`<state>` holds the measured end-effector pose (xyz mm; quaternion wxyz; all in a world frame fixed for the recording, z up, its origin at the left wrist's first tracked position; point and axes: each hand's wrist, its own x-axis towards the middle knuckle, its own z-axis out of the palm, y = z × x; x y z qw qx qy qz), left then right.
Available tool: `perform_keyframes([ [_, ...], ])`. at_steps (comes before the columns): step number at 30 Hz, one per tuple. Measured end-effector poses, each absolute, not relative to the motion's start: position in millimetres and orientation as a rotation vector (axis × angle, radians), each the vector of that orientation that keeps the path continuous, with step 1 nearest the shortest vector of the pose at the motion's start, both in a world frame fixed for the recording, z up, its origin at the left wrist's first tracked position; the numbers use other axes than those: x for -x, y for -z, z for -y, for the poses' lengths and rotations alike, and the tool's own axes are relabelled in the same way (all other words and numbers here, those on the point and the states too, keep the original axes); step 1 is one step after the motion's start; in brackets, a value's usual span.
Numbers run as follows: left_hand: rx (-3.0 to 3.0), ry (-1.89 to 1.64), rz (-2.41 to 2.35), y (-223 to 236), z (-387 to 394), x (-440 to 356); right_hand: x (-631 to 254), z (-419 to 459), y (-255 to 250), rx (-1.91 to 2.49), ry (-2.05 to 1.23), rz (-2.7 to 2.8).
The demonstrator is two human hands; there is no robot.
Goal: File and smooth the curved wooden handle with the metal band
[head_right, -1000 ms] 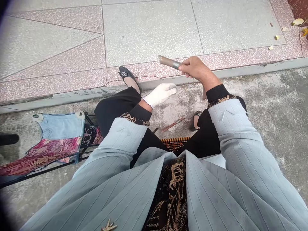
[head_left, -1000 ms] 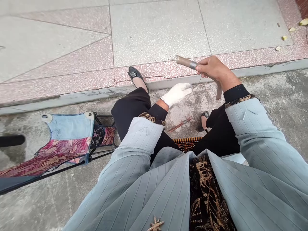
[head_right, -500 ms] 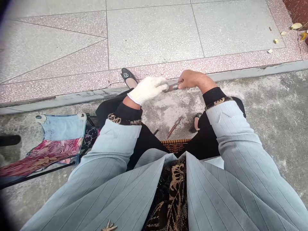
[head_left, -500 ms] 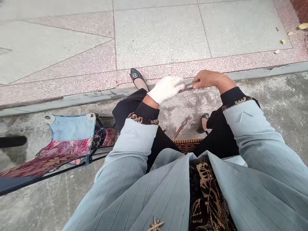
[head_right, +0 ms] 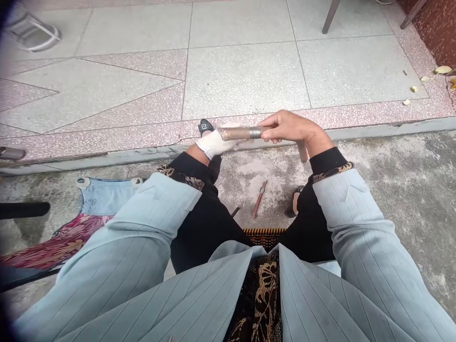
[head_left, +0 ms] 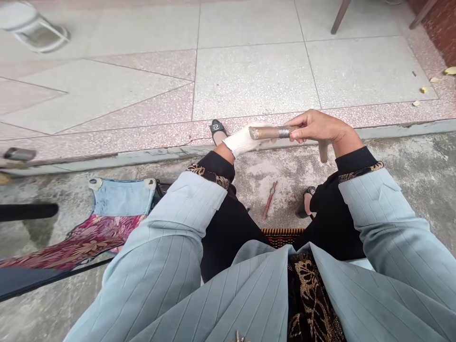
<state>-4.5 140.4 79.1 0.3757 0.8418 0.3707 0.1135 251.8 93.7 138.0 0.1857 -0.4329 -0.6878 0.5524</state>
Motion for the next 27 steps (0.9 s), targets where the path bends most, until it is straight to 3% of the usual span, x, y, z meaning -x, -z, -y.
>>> perform_keyframes([
  [10, -1.979, -0.291, -0.738, -79.5, -103.7, -21.5, -240.3, -95.7, -122.6, 1.427, -1.439, 1.649],
  [27, -2.015, -0.205, -0.721, -57.3, -96.5, -39.2, -234.8, -95.8, -76.3, 1.697, -1.227, 1.716],
])
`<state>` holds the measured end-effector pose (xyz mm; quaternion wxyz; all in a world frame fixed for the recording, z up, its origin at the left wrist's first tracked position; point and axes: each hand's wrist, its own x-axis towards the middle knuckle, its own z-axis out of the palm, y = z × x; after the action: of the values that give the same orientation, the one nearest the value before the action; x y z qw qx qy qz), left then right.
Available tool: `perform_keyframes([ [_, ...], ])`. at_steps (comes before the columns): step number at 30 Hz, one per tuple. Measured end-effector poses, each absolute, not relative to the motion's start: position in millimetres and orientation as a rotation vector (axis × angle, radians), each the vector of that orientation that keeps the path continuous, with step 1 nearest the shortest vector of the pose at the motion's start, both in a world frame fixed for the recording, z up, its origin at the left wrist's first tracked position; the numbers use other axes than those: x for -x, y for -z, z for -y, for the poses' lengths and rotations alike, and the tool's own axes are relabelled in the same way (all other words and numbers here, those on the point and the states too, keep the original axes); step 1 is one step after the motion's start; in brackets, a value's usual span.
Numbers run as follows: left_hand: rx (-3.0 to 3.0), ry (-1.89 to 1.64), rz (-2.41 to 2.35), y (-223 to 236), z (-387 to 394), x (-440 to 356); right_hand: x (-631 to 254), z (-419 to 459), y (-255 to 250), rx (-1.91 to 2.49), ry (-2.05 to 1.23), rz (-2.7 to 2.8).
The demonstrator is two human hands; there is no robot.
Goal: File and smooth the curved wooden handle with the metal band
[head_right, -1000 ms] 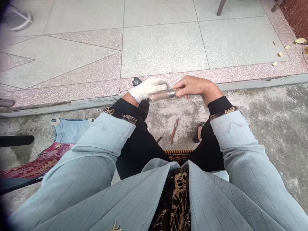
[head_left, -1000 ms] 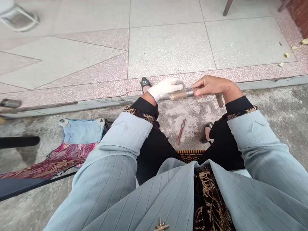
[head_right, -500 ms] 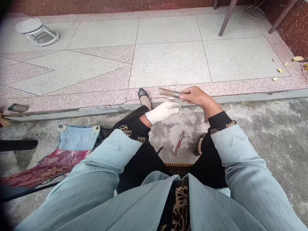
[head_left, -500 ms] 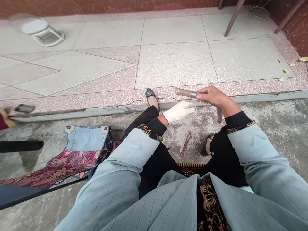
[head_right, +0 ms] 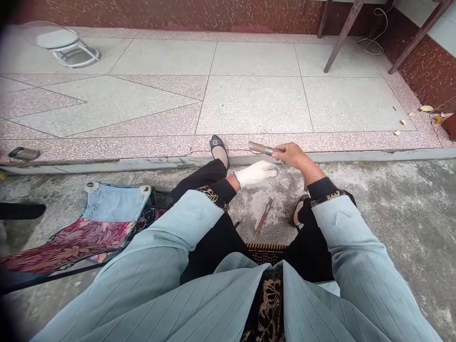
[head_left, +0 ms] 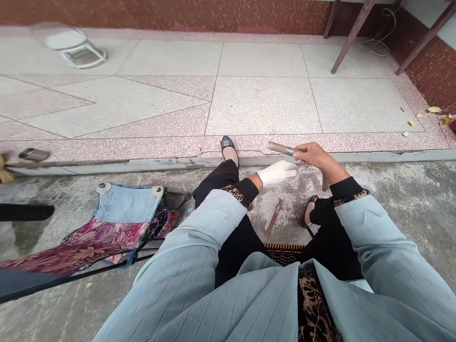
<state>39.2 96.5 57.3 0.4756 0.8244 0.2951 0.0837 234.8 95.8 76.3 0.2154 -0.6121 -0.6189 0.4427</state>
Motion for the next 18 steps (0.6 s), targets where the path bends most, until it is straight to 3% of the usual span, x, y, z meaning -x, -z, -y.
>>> perform_keyframes([
  [8, -2.202, -0.155, -1.017, -35.5, -100.2, -29.5, -230.9, -115.9, -58.1, 1.693, -1.210, 1.686],
  [18, -2.324, 0.011, -1.164, -44.3, -113.8, -30.4, -232.0, -125.4, -71.4, 1.711, -1.166, 1.658],
])
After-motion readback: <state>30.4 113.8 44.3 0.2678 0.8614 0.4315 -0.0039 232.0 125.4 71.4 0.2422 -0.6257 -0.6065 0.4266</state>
